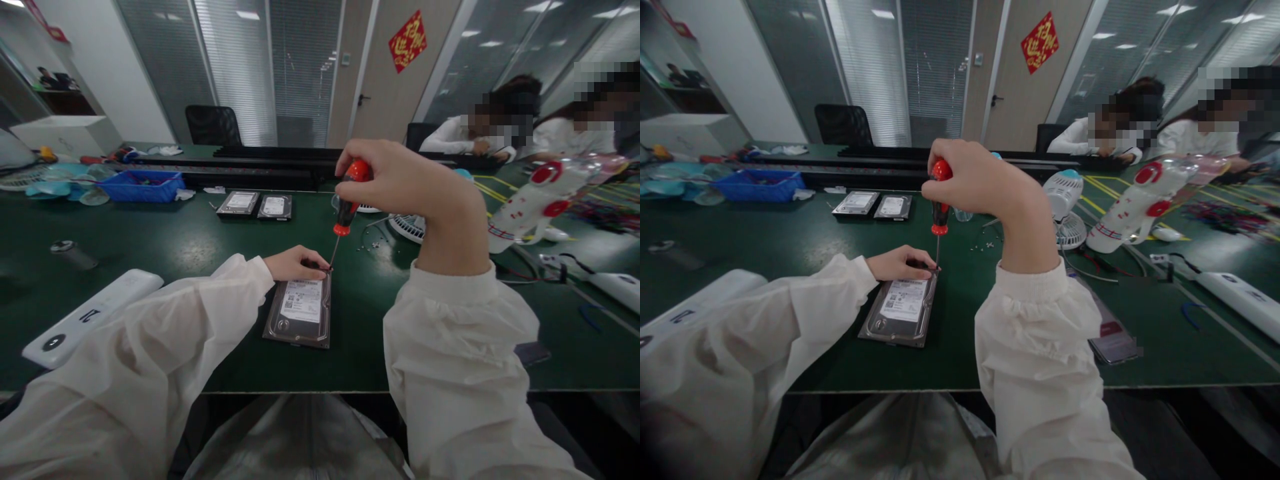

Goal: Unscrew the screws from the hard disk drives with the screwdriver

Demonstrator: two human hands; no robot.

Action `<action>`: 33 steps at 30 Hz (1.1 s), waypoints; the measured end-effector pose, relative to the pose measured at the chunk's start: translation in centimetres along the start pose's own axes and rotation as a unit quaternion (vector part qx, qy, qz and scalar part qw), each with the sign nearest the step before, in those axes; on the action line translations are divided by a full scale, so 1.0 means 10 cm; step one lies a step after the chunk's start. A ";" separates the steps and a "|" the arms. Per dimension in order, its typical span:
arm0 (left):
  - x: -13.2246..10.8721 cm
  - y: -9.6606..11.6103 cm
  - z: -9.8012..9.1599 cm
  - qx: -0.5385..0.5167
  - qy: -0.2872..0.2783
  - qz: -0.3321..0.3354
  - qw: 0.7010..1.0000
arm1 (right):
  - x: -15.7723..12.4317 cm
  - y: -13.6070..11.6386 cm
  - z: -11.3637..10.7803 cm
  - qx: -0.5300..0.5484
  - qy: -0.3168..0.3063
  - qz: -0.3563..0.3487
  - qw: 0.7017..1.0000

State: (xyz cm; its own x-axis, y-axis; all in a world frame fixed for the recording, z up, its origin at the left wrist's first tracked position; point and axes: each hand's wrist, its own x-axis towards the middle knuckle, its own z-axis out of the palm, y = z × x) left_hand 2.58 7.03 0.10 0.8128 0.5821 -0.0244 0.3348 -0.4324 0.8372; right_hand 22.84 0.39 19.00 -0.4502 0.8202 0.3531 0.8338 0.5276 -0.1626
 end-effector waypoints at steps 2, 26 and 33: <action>0.00 0.01 0.01 -0.002 0.007 0.001 1.000 | 0.00 0.00 0.00 0.008 -0.007 0.018 1.000; 0.01 -0.07 0.00 -0.003 -0.001 -0.009 1.000 | 0.02 0.12 0.01 0.067 -0.050 0.012 0.996; 0.00 -0.07 -0.01 -0.002 -0.003 -0.013 1.000 | 0.01 0.10 -0.02 0.097 -0.047 -0.003 0.994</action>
State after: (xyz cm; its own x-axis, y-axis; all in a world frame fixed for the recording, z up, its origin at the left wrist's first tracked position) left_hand 2.31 7.44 -0.47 0.8069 0.5887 -0.0489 0.3538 -0.4154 0.8380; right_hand 23.73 0.95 19.03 -0.4907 0.8289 0.2686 0.7574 0.5582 -0.3388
